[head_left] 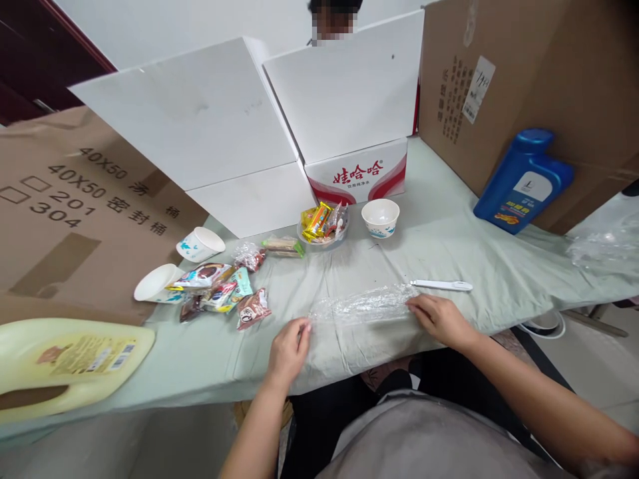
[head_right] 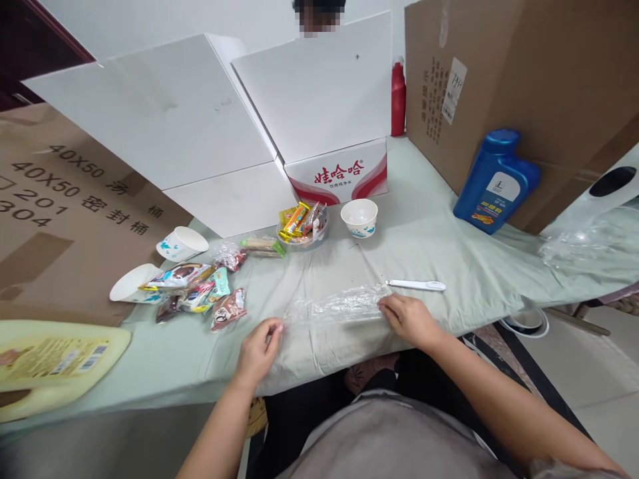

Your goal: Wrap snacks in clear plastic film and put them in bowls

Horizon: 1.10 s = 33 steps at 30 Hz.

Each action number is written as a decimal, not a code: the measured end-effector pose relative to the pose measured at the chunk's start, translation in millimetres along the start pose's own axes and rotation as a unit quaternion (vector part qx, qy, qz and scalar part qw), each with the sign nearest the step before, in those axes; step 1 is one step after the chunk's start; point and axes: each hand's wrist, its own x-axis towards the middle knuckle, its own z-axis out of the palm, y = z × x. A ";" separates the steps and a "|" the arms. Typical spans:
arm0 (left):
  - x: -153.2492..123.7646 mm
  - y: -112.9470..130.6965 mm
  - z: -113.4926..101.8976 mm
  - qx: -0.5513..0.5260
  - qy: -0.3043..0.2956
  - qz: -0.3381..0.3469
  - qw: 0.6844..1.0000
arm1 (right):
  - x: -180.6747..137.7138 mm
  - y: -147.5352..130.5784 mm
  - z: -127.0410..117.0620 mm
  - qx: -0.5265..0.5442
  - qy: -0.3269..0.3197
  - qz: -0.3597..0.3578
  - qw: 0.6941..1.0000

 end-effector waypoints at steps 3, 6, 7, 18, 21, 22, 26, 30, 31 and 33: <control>17.0 -0.4 16.1 0.051 0.004 -0.073 0.996 | 16.9 3.2 12.0 -0.078 0.005 0.095 0.992; 28.0 0.5 27.1 0.102 -0.021 -0.114 0.988 | 26.3 5.0 18.9 -0.155 -0.013 0.142 0.978; 30.3 1.3 28.0 0.115 -0.022 -0.122 0.986 | 27.2 4.8 18.8 -0.175 -0.010 0.147 0.973; 26.3 73.4 36.5 0.140 -0.085 0.107 0.981 | 18.4 -19.9 34.9 -0.164 -0.043 -0.183 0.968; 16.6 80.0 51.3 0.147 -0.177 0.124 0.965 | 10.8 -9.4 41.1 -0.166 -0.088 -0.174 0.967; 14.1 80.0 53.0 0.151 -0.179 0.117 0.965 | 6.7 -4.6 38.3 -0.170 -0.086 -0.159 0.969; 6.6 87.6 50.8 0.134 -0.108 0.061 0.983 | -14.4 7.7 12.9 -0.168 -0.062 -0.113 0.977; 2.2 109.0 53.9 0.047 -0.117 0.075 0.989 | -32.0 -3.5 -9.4 -0.114 -0.083 -0.110 0.984; 2.4 113.2 55.0 0.030 -0.135 0.093 0.986 | -34.3 -9.4 -14.1 -0.095 -0.084 -0.117 0.985; 5.0 117.4 55.5 0.002 -0.173 0.140 0.975 | -35.4 -22.9 -25.0 -0.053 -0.076 -0.131 0.987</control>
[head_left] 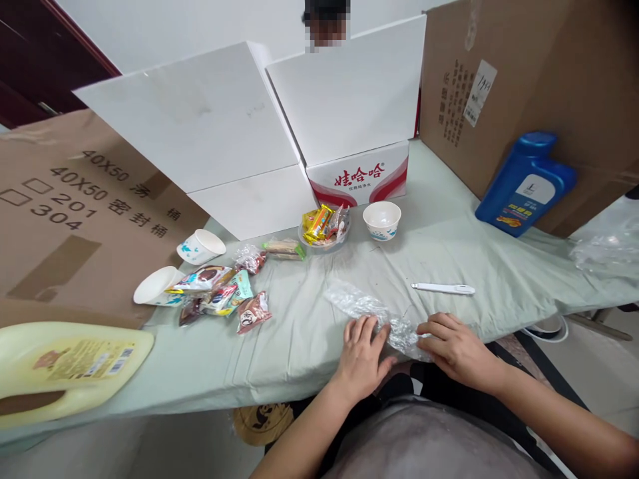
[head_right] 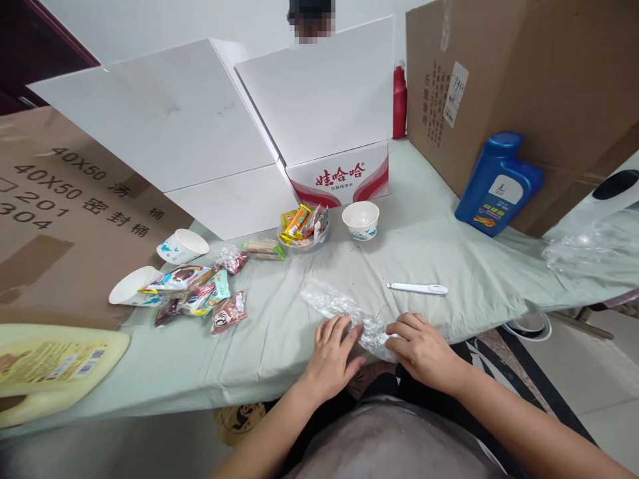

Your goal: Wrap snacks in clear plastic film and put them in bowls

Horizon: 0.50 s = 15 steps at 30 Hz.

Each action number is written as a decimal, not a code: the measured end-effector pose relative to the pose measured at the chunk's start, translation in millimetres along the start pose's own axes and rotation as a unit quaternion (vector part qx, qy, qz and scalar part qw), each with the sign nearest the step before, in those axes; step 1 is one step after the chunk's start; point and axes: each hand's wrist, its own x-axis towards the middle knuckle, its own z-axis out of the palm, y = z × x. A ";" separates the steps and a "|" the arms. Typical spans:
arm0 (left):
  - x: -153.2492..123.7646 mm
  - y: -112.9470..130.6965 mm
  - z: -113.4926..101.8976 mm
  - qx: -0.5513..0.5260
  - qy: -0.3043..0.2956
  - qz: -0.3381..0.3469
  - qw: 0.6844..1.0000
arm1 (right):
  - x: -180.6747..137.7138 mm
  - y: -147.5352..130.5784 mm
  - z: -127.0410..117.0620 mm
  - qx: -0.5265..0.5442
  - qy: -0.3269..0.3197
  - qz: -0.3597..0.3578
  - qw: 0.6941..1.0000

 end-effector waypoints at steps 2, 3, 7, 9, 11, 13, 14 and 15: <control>2.4 -2.5 -3.7 -0.030 -0.030 0.050 0.998 | 5.2 -10.6 -15.1 0.055 0.007 -0.011 0.998; 2.8 -5.3 -5.9 -0.050 -0.039 0.070 0.996 | 9.7 -14.4 -22.9 0.093 0.001 -0.016 0.996; -1.4 -18.4 -8.2 -0.160 -0.034 0.095 0.982 | 44.2 -14.7 -41.3 0.249 -0.033 -0.029 0.968; -5.6 -23.1 -3.8 -0.221 -0.013 0.059 0.973 | 72.3 -5.5 -36.1 0.291 -0.018 -0.006 0.956; -9.2 -25.9 1.3 -0.270 0.004 0.008 0.963 | 104.8 7.4 -21.2 0.299 0.002 0.039 0.954; -10.9 -27.5 4.2 -0.296 0.002 -0.028 0.955 | 135.8 20.2 -0.4 0.258 0.005 0.082 0.962; -10.9 -27.8 4.3 -0.299 -0.003 -0.034 0.954 | 148.8 25.4 10.8 0.227 0.000 0.105 0.968; -10.4 -28.0 3.8 -0.296 -0.008 -0.033 0.954 | 159.3 29.6 21.7 0.191 -0.006 0.123 0.974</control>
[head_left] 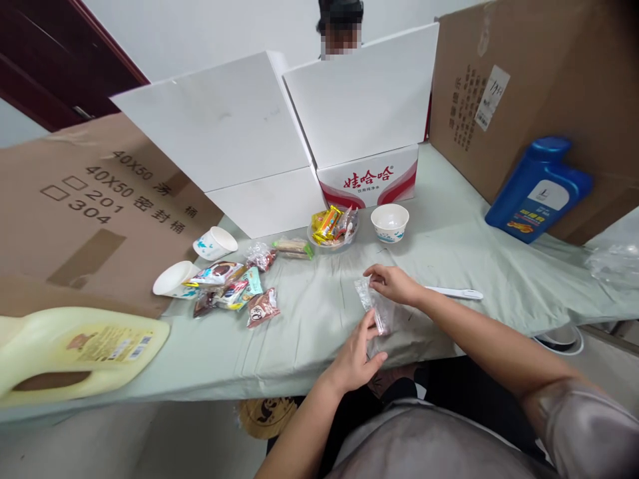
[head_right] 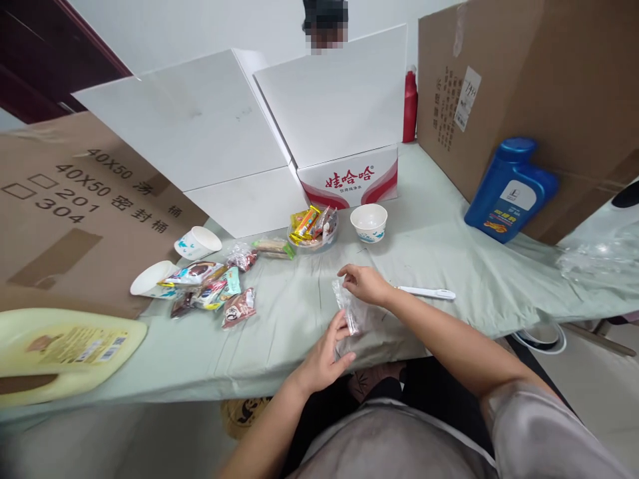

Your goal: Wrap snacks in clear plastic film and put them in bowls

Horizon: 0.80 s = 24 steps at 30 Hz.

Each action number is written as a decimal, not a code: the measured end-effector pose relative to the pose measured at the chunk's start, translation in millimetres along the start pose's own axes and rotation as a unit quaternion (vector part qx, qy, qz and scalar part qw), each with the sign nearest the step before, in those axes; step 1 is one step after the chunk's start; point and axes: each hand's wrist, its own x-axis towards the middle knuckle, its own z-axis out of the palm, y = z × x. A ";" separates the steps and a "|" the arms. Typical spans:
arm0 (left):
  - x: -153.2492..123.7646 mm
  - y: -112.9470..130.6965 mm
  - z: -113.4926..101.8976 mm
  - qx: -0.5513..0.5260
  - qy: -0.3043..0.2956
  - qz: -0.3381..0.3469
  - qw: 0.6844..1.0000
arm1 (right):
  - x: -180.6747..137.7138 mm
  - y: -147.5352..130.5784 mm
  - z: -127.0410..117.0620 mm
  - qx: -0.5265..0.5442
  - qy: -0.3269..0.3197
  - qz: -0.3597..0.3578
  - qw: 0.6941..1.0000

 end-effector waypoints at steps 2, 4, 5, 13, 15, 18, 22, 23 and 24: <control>1.9 1.6 -1.7 0.015 -0.006 0.012 1.000 | 14.5 8.3 16.2 -0.057 0.007 0.023 0.998; 3.7 4.0 -2.8 0.034 -0.005 0.028 0.999 | 18.9 13.3 28.1 -0.088 0.021 0.032 0.995; 4.5 5.4 -3.0 0.043 -0.003 0.033 0.999 | 18.7 14.7 32.1 -0.097 0.028 0.033 0.994; 19.8 16.1 -17.8 0.148 0.185 0.023 0.971 | 13.6 16.3 37.3 -0.159 0.046 0.033 0.986; 29.9 13.8 -26.0 0.180 0.190 0.054 0.964 | 13.1 16.4 39.1 -0.171 0.052 0.036 0.983; 44.2 2.3 -32.1 0.229 0.126 0.111 0.959 | 13.9 17.5 41.3 -0.186 0.062 0.038 0.980; 52.9 -17.3 -27.0 0.260 0.107 0.068 0.957 | 17.6 21.2 30.7 -0.210 0.086 0.038 0.973; 53.3 -20.4 -25.3 0.261 0.110 0.056 0.957 | 17.1 21.4 25.6 -0.217 0.098 0.046 0.970; 53.2 -22.4 -24.1 0.262 0.109 0.049 0.958 | 15.0 20.7 20.5 -0.223 0.115 0.054 0.966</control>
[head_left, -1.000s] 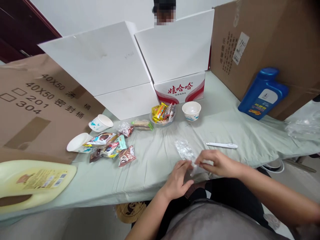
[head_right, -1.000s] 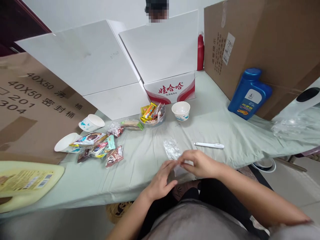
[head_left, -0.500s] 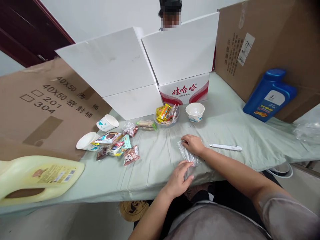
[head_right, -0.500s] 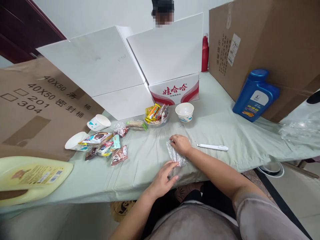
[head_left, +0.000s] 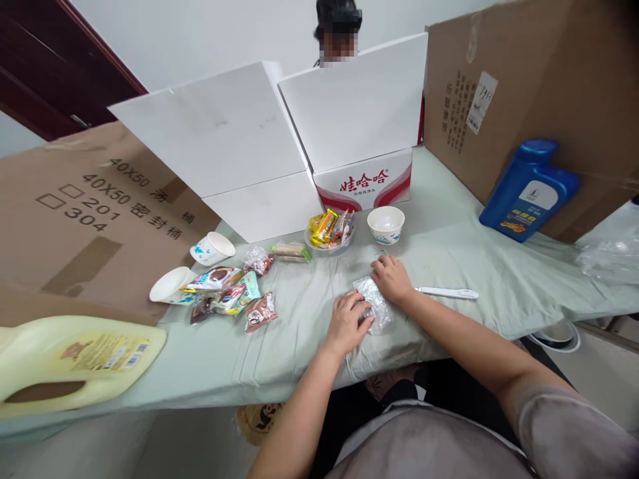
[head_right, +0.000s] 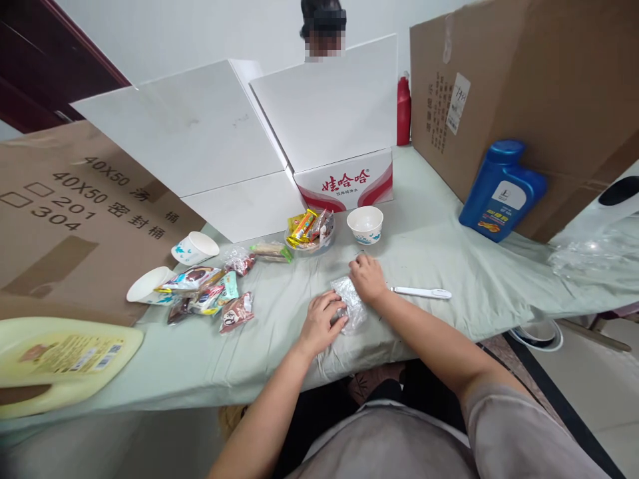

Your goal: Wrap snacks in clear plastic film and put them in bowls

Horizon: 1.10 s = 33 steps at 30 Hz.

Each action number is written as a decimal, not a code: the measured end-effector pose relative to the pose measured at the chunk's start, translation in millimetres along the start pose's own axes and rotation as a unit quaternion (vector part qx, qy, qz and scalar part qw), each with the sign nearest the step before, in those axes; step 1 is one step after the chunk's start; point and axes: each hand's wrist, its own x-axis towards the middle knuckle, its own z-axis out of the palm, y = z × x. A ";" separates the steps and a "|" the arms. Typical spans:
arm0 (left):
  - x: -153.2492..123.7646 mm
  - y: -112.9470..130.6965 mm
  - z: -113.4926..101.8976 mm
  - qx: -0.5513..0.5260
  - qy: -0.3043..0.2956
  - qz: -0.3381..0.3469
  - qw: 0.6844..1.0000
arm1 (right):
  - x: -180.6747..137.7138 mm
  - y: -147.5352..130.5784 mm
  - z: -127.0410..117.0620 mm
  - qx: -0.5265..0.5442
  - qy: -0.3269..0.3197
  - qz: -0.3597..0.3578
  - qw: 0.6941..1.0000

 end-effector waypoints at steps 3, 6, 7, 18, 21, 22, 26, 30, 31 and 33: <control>-1.4 -0.3 0.4 0.001 -0.008 -0.001 1.000 | -16.5 0.5 -15.7 0.013 0.057 -0.035 0.998; -1.2 0.7 -2.7 -0.004 -0.008 -0.002 1.000 | -53.0 -3.7 -23.2 0.069 0.016 -0.222 0.972; -0.9 0.9 -3.6 -0.005 -0.007 -0.002 1.000 | -66.5 -4.5 -23.2 0.079 -0.024 -0.271 0.959; -3.2 -0.1 -5.0 -0.074 -0.034 0.050 0.995 | -88.9 -6.8 -32.6 0.136 -0.068 -0.277 0.949; -5.6 -6.3 1.0 -0.088 0.005 0.022 0.996 | -56.8 -10.1 -30.5 0.106 -0.052 -0.205 0.971; -6.3 -8.1 3.0 -0.090 0.017 0.015 0.996 | -45.3 -10.0 -26.8 0.078 -0.051 -0.173 0.980; -7.1 -10.2 4.9 -0.111 0.025 0.011 0.993 | -11.4 -4.7 -2.6 -0.025 -0.061 -0.108 0.992; -4.1 -4.4 -0.9 -0.090 -0.002 0.018 0.996 | -5.2 2.3 12.5 -0.037 -0.056 -0.108 0.992; -3.1 -2.7 -2.2 -0.078 -0.003 0.014 0.997 | -5.9 3.5 12.2 -0.038 -0.052 -0.106 0.992; -1.3 0.0 -3.9 -0.060 0.005 0.002 0.998 | -8.2 4.6 7.7 -0.041 -0.035 -0.098 0.994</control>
